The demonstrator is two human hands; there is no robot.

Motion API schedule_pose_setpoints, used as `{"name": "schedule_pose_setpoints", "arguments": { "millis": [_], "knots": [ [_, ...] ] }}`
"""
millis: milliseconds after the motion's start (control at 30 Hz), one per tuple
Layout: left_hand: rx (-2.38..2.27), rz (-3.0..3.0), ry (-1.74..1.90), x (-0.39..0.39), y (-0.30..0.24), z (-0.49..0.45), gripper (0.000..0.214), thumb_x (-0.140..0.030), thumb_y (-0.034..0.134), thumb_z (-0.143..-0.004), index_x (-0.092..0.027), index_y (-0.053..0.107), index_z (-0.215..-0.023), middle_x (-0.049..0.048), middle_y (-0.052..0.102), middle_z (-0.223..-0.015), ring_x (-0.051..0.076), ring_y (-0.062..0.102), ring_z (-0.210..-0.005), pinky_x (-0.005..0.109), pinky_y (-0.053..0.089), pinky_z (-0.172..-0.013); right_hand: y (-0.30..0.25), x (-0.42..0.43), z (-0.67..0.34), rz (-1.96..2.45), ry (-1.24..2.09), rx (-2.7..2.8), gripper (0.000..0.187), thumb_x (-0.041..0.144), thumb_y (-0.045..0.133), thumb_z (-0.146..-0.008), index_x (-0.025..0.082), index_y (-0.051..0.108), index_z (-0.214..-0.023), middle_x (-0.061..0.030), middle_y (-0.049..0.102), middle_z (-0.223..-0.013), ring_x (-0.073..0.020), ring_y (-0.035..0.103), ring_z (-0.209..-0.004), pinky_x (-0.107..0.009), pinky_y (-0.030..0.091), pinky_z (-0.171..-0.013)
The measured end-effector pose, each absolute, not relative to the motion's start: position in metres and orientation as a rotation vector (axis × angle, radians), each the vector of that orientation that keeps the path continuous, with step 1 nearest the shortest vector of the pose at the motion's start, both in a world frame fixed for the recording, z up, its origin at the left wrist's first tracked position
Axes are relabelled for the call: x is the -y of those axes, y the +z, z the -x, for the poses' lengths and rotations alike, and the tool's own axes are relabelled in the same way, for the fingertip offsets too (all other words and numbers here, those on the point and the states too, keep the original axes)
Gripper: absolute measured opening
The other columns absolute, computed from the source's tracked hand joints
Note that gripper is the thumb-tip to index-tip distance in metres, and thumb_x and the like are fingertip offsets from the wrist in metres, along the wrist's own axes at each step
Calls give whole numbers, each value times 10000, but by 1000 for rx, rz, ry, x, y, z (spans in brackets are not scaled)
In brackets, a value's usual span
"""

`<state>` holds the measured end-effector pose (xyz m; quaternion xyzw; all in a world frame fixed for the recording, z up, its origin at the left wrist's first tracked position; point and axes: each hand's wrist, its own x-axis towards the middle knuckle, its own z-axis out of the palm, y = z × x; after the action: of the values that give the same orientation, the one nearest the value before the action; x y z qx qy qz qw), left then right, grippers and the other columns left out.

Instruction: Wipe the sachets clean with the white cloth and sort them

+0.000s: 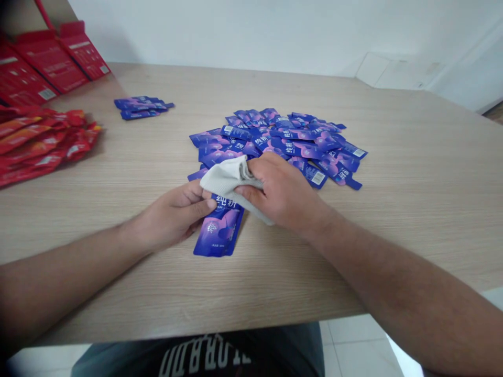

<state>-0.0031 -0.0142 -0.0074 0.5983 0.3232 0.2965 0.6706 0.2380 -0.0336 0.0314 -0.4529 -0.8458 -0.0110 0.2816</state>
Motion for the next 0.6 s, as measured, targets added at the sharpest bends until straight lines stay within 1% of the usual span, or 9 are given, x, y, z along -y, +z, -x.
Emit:
{"name": "schedule_pose_setpoints", "arguments": {
  "millis": [100,233,300,433,600],
  "knots": [
    [-751,-1310,682,15,-6,1,230,-347,748,-882,-196,576,-905,-44,518,-678,77,415,-536,201,313,-499,30,36,-236,1109,46,2399,286,469,618,-982,197,584,-901,-47,589,-914,-209,545,-842,-323,422,-739],
    [-772,-1226,705,15,-5,1,232,-354,755,-873,-206,581,-912,-44,530,-677,71,414,-505,205,295,-470,27,36,-235,1185,13,2318,301,483,608,-985,194,584,-907,-51,595,-903,-217,550,-847,-328,422,-739],
    [-761,-1204,718,14,-6,1,248,-342,780,-848,-202,576,-865,-40,539,-673,74,431,-512,207,308,-475,28,38,-233,1177,41,2328,288,467,617,-980,193,583,-897,-52,598,-898,-218,548,-849,-330,422,-742],
    [-736,-1169,773,15,-5,-1,331,-319,842,-779,-190,538,-752,-37,533,-637,81,457,-530,207,310,-484,32,46,-229,1076,117,2494,179,361,632,-975,197,590,-914,-53,602,-943,-212,555,-871,-327,426,-751],
    [-770,-1078,795,20,1,-6,359,-335,839,-777,-200,507,-752,-54,509,-600,70,413,-468,198,275,-433,33,51,-226,1157,35,2415,197,373,639,-976,180,610,-946,-77,604,-976,-230,574,-903,-347,440,-766]
  ]
}}
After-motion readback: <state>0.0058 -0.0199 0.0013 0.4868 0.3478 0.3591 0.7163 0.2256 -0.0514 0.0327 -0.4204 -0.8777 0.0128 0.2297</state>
